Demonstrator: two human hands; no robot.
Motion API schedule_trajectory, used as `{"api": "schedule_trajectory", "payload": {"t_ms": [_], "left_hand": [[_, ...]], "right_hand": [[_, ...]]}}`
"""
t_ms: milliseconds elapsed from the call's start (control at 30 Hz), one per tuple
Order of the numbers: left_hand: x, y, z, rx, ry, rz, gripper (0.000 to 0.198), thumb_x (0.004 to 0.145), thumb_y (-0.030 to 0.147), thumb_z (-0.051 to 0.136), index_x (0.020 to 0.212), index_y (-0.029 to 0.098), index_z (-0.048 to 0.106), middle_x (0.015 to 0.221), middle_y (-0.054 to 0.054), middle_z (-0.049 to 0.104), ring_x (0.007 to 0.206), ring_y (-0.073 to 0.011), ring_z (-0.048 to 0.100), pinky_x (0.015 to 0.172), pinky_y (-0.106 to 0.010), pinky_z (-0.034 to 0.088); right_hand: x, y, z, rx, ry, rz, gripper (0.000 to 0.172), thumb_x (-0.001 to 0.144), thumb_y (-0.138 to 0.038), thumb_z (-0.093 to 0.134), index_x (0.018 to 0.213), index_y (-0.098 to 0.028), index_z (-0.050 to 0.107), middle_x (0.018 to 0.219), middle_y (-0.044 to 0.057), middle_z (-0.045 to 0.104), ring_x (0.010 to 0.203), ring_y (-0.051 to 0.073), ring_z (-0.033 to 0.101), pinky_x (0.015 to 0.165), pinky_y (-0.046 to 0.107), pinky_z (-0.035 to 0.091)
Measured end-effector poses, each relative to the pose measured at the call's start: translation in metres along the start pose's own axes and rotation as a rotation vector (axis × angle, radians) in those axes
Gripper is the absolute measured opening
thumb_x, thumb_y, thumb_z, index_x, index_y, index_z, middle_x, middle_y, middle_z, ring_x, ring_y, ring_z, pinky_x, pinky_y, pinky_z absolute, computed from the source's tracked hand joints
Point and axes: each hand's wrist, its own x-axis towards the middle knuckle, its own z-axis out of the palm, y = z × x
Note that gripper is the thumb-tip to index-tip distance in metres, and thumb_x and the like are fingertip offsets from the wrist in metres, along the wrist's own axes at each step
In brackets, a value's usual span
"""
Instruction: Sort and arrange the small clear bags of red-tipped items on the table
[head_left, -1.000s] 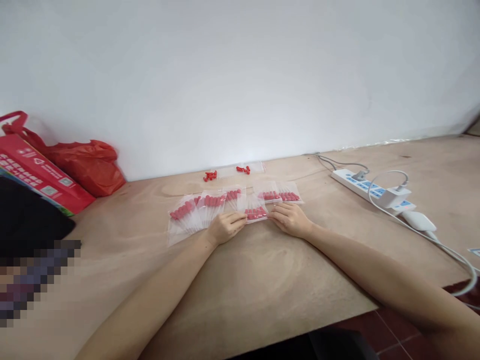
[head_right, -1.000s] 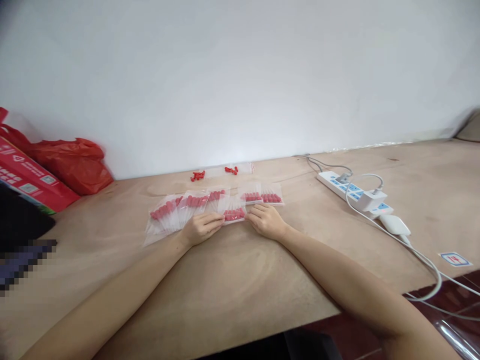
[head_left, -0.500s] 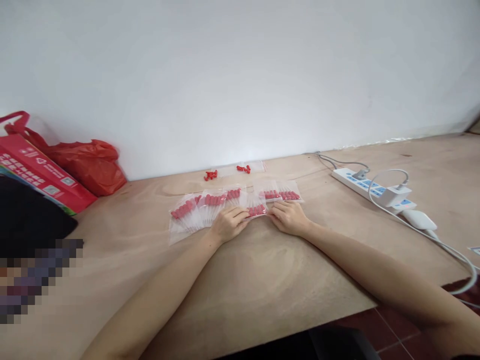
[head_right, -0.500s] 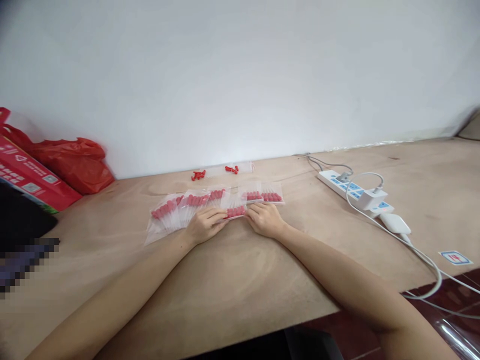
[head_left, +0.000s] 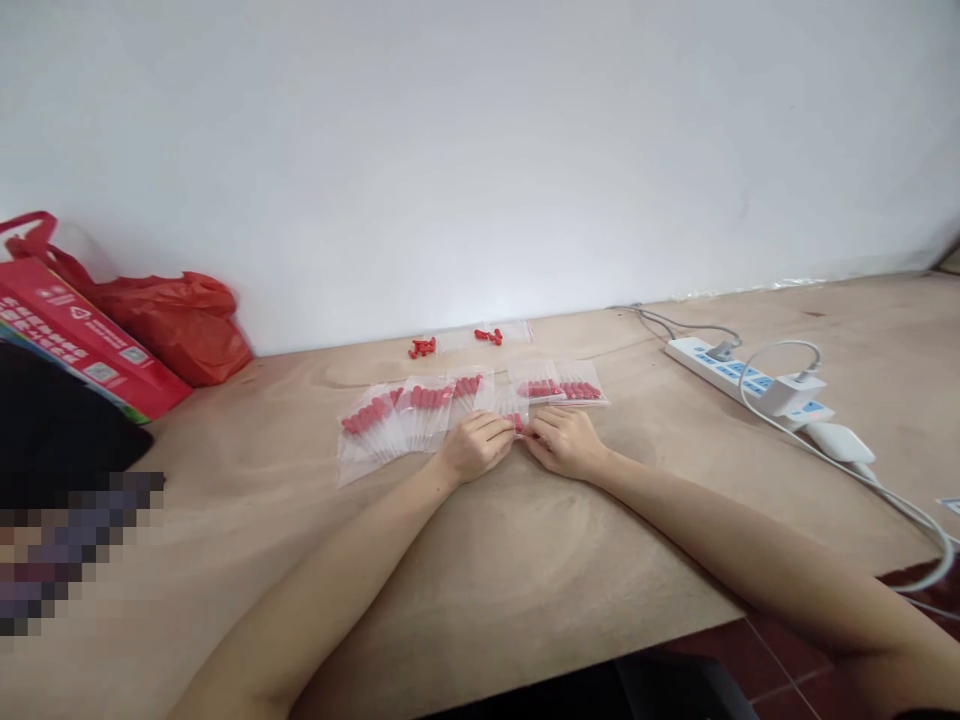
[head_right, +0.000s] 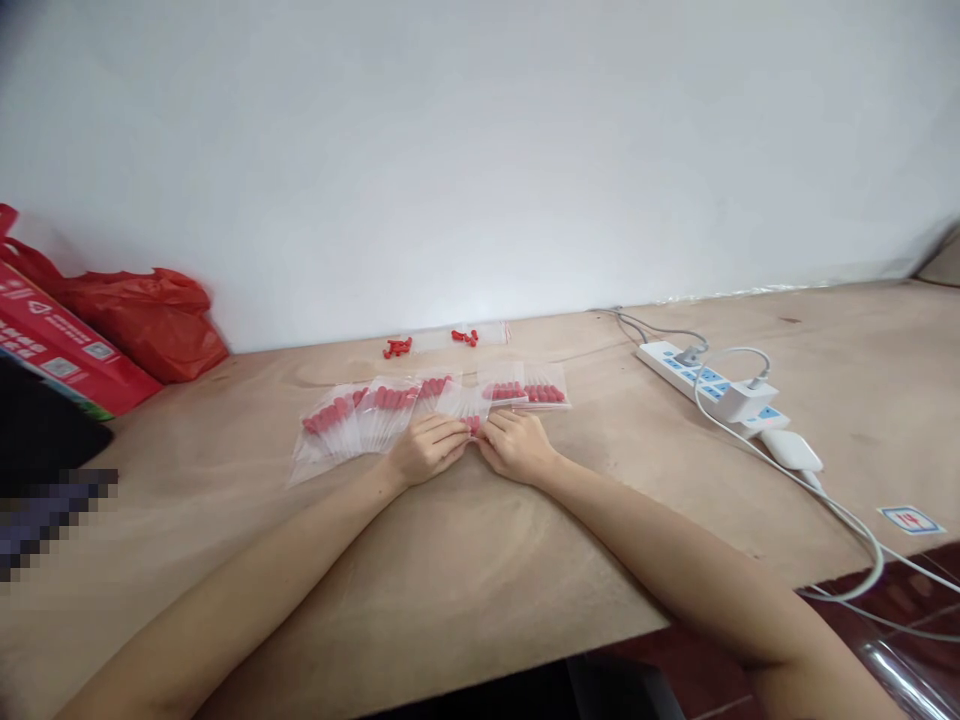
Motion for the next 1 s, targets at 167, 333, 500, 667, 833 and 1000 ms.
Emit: {"api": "schedule_trajectory", "payload": {"t_ms": [167, 333, 500, 667, 833, 1000], "left_hand": [[0.002, 0.000, -0.002, 0.025, -0.025, 0.053, 0.014, 0.079, 0.017, 0.044, 0.080, 0.014, 0.058, 0.081, -0.004, 0.064, 0.075, -0.0129, 0.058, 0.067, -0.027, 0.048], [-0.002, -0.003, -0.001, 0.015, 0.013, 0.027, 0.012, 0.079, 0.016, 0.046, 0.082, 0.015, 0.058, 0.085, -0.003, 0.064, 0.077, -0.0127, 0.059, 0.069, -0.027, 0.049], [-0.011, -0.009, -0.002, 0.014, 0.033, -0.023, 0.012, 0.078, 0.018, 0.048, 0.084, 0.016, 0.059, 0.085, -0.003, 0.064, 0.077, -0.0117, 0.060, 0.070, -0.025, 0.051], [-0.013, -0.012, -0.003, 0.013, 0.079, -0.009, 0.011, 0.077, 0.014, 0.050, 0.083, 0.016, 0.059, 0.084, -0.002, 0.065, 0.075, -0.0113, 0.060, 0.069, -0.024, 0.051], [-0.012, -0.010, -0.003, -0.021, 0.079, -0.044, 0.014, 0.078, 0.015, 0.048, 0.086, 0.017, 0.058, 0.085, -0.002, 0.064, 0.077, -0.0108, 0.060, 0.071, -0.024, 0.051], [-0.007, -0.006, 0.000, -0.039, 0.079, -0.068, 0.016, 0.078, 0.016, 0.046, 0.089, 0.017, 0.058, 0.089, -0.003, 0.063, 0.082, -0.0120, 0.059, 0.073, -0.026, 0.050]], "right_hand": [[0.001, -0.002, -0.001, 0.008, 0.006, -0.022, 0.019, 0.080, -0.024, 0.042, 0.069, -0.016, 0.055, 0.063, 0.002, 0.056, 0.062, 0.011, 0.047, 0.054, 0.024, 0.028], [0.001, 0.001, -0.002, -0.031, 0.058, -0.110, 0.020, 0.083, -0.023, 0.041, 0.074, -0.019, 0.058, 0.067, 0.001, 0.058, 0.066, 0.011, 0.047, 0.056, 0.024, 0.028], [-0.001, 0.009, -0.003, -0.042, 0.083, -0.057, 0.023, 0.083, -0.022, 0.040, 0.069, -0.018, 0.058, 0.064, 0.002, 0.056, 0.064, 0.011, 0.046, 0.056, 0.025, 0.030], [0.000, 0.013, -0.004, -0.022, 0.111, -0.070, 0.020, 0.083, -0.022, 0.041, 0.075, -0.019, 0.059, 0.071, 0.002, 0.059, 0.069, 0.012, 0.048, 0.059, 0.025, 0.033], [-0.001, 0.012, -0.001, -0.025, 0.141, -0.139, 0.020, 0.083, -0.019, 0.041, 0.084, -0.022, 0.060, 0.077, 0.002, 0.061, 0.073, 0.012, 0.049, 0.059, 0.024, 0.035], [0.001, 0.010, 0.002, -0.024, 0.140, -0.120, 0.022, 0.083, -0.019, 0.039, 0.080, -0.019, 0.060, 0.072, 0.003, 0.059, 0.070, 0.012, 0.048, 0.058, 0.024, 0.034]]}}
